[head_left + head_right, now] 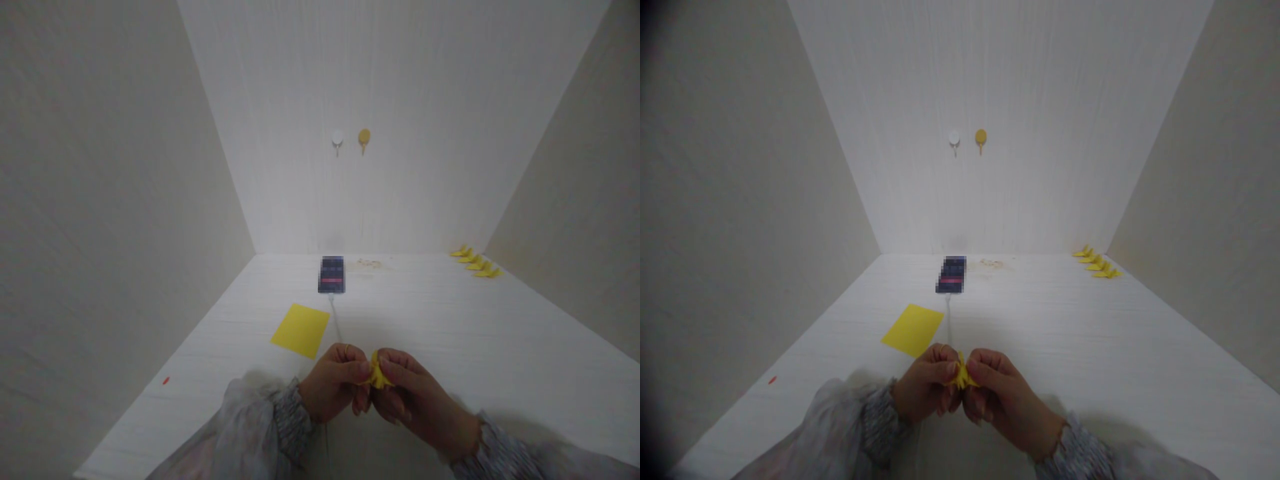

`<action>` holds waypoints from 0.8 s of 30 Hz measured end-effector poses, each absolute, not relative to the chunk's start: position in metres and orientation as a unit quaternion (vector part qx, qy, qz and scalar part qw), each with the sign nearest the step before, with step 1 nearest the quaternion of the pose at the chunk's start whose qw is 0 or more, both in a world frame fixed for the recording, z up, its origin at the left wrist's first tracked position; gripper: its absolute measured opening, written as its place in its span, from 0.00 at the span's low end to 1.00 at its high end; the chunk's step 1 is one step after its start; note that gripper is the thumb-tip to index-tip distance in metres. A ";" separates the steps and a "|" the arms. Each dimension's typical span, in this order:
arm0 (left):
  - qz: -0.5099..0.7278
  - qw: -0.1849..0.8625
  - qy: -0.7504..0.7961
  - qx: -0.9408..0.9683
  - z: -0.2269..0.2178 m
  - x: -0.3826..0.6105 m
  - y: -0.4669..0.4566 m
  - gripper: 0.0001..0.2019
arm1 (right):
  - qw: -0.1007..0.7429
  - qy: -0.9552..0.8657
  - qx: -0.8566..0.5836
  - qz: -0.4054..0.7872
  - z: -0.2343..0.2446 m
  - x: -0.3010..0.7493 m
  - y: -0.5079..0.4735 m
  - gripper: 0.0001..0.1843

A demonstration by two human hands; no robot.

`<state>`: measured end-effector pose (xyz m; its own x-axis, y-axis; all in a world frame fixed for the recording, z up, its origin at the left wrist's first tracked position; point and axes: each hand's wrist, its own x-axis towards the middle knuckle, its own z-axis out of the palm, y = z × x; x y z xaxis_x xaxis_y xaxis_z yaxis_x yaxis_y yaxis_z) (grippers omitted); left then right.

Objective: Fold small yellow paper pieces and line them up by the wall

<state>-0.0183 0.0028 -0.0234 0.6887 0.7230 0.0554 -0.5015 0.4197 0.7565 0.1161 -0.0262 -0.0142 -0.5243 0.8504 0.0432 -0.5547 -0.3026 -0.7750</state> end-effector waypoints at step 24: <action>0.380 0.839 0.109 0.374 -0.028 -0.017 0.002 0.12 | 0.446 -0.366 -0.209 0.789 -0.010 0.113 -0.027 0.15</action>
